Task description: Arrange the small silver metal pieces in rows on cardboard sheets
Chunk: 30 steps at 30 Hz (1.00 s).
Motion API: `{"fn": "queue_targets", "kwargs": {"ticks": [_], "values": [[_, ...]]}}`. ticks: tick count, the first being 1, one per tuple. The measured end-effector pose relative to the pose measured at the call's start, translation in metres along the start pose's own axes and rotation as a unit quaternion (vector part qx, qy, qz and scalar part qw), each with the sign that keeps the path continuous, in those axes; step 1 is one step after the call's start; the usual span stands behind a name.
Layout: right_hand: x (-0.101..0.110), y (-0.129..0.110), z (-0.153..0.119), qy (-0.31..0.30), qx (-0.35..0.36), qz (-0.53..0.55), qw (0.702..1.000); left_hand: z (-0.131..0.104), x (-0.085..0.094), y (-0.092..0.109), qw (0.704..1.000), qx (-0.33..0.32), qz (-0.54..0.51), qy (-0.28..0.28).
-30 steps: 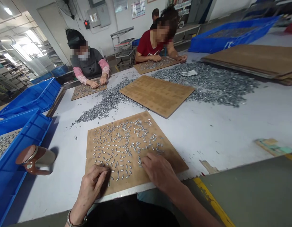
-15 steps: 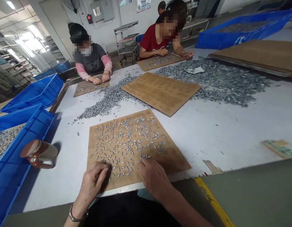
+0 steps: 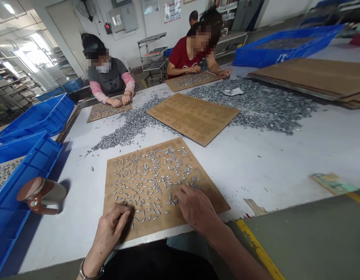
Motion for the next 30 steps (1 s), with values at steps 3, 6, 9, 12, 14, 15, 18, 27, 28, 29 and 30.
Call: {"fn": "queue_targets", "kwargs": {"ticks": [3,6,9,12,14,15,18,27,28,29,30], "values": [[-0.005,-0.010,0.003,-0.018,0.032,-0.004,0.999,0.002,-0.003,0.002,1.000,0.000,0.003,-0.005],[-0.014,-0.017,0.008,-0.020,0.051,-0.025,0.998,0.003,-0.006,0.006,1.000,0.000,0.004,-0.015],[-0.020,-0.020,0.011,-0.011,0.055,-0.032,0.998,0.003,-0.010,0.008,1.000,0.001,0.000,-0.024],[-0.022,-0.024,0.011,-0.032,0.059,0.014,0.998,0.001,-0.012,0.007,1.000,0.006,-0.002,-0.029],[-0.023,-0.026,0.012,-0.054,0.042,0.046,0.997,-0.001,-0.013,0.006,0.999,0.011,0.000,-0.033],[-0.022,-0.025,0.012,-0.063,0.025,0.060,0.996,-0.001,-0.013,0.005,0.999,0.013,0.002,-0.035],[-0.019,-0.018,0.015,-0.068,-0.017,0.106,0.992,-0.002,-0.014,0.005,0.999,0.019,0.000,-0.039],[-0.005,0.012,0.024,-0.046,-0.052,0.055,0.996,-0.003,-0.007,-0.006,1.000,0.004,0.009,-0.010],[-0.008,0.010,0.025,-0.056,-0.042,0.043,0.997,-0.003,-0.008,-0.007,1.000,0.004,0.010,-0.012],[-0.011,0.009,0.027,-0.062,-0.037,0.032,0.997,-0.003,-0.009,-0.007,1.000,0.006,0.011,-0.015],[-0.013,0.009,0.029,-0.067,-0.037,0.022,0.997,-0.004,-0.011,-0.007,1.000,0.009,0.010,-0.019]]}}
Point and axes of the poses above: each hand's wrist, its own z-axis towards the middle knuckle, its own x-axis out of the back of the hand, y = z × x, the point moved 5 cm from there along z, towards the middle knuckle, and after that the axes turned 3 degrees about x, right-handed, at the moved point
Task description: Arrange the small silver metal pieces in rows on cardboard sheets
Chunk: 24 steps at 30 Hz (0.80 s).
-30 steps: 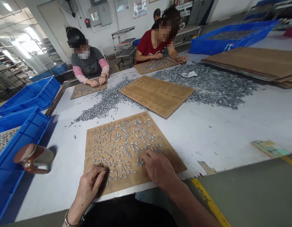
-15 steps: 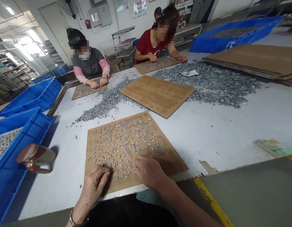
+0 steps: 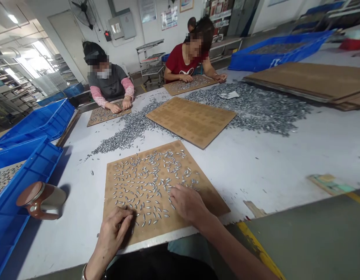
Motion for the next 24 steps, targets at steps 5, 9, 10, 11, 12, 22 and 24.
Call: {"fn": "queue_targets", "kwargs": {"ticks": [5,9,10,11,12,22,24], "values": [[-0.006,0.002,0.006,-0.012,-0.025,-0.026,0.999,0.000,-0.002,0.006,1.000,0.007,-0.007,-0.010],[-0.004,0.002,0.006,0.008,-0.006,-0.020,1.000,-0.001,0.000,0.004,1.000,0.012,-0.007,-0.008],[-0.004,0.001,0.006,0.013,-0.001,-0.017,1.000,-0.001,0.001,0.004,1.000,0.012,-0.007,-0.007],[-0.004,0.000,0.007,0.017,0.003,-0.016,1.000,-0.001,0.001,0.003,1.000,0.014,-0.007,-0.005],[-0.004,-0.001,0.008,0.020,0.007,-0.020,1.000,-0.001,0.002,0.003,1.000,0.015,-0.007,-0.005],[-0.003,-0.027,0.009,-0.068,0.028,0.016,0.997,-0.003,0.002,0.003,1.000,0.026,-0.016,-0.006],[-0.002,-0.028,0.010,-0.077,0.011,0.017,0.997,-0.002,0.002,0.003,0.999,0.027,-0.018,-0.009]]}}
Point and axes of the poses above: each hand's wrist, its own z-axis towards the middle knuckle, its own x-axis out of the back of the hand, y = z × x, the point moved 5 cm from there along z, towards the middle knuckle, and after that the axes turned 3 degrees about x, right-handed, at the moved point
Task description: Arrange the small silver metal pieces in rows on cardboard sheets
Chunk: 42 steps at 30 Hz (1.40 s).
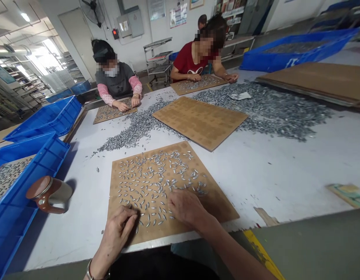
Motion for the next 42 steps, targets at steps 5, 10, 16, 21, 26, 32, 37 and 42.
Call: {"fn": "queue_targets", "kwargs": {"ticks": [5,10,16,21,26,32,37,42], "values": [[0.006,-0.002,0.010,0.044,0.005,-0.009,0.999,0.013,0.000,0.009,1.000,-0.017,0.012,-0.003],[0.004,-0.006,0.021,0.059,-0.004,-0.066,0.996,0.044,-0.011,0.031,0.997,-0.016,0.049,-0.058],[0.003,0.000,0.019,0.059,0.021,-0.090,0.994,0.076,-0.050,0.049,0.984,-0.017,0.116,-0.135],[0.006,0.007,0.024,0.109,0.053,-0.075,0.990,0.088,-0.080,0.049,0.958,-0.004,0.246,-0.150],[0.009,0.003,0.037,0.102,0.114,-0.034,0.988,0.087,-0.091,0.049,0.953,-0.025,0.271,-0.130],[0.008,0.005,0.044,0.055,0.112,-0.009,0.992,0.083,-0.094,0.046,0.958,-0.043,0.265,-0.104],[0.003,0.010,0.043,0.099,0.133,-0.055,0.985,0.082,-0.090,0.050,0.943,-0.069,0.298,-0.128],[0.002,0.009,0.040,0.097,0.158,-0.081,0.979,0.083,-0.080,0.056,0.941,-0.092,0.281,-0.166]]}}
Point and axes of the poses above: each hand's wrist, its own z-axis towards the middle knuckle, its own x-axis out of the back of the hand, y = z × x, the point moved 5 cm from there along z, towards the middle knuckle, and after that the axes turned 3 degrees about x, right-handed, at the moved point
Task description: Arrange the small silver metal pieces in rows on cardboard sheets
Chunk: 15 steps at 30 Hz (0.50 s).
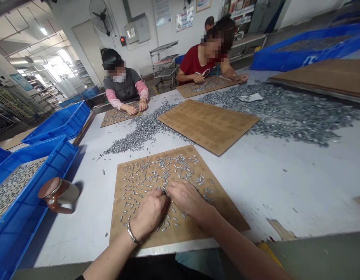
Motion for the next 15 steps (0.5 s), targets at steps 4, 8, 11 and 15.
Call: {"fn": "queue_targets", "kwargs": {"ticks": [4,8,11,15], "values": [[0.005,0.003,-0.001,-0.036,-0.015,-0.001,0.999,0.002,0.003,-0.004,0.998,-0.020,-0.055,-0.011],[0.012,0.005,-0.002,-0.019,-0.033,0.006,0.999,0.003,0.010,-0.017,0.994,0.004,-0.111,0.008],[0.013,0.002,-0.001,-0.018,-0.056,-0.010,0.998,0.001,0.023,-0.031,0.989,0.039,-0.135,0.042],[0.010,-0.005,0.003,-0.052,-0.074,-0.018,0.996,-0.004,0.038,-0.049,0.982,0.071,-0.155,0.080]]}}
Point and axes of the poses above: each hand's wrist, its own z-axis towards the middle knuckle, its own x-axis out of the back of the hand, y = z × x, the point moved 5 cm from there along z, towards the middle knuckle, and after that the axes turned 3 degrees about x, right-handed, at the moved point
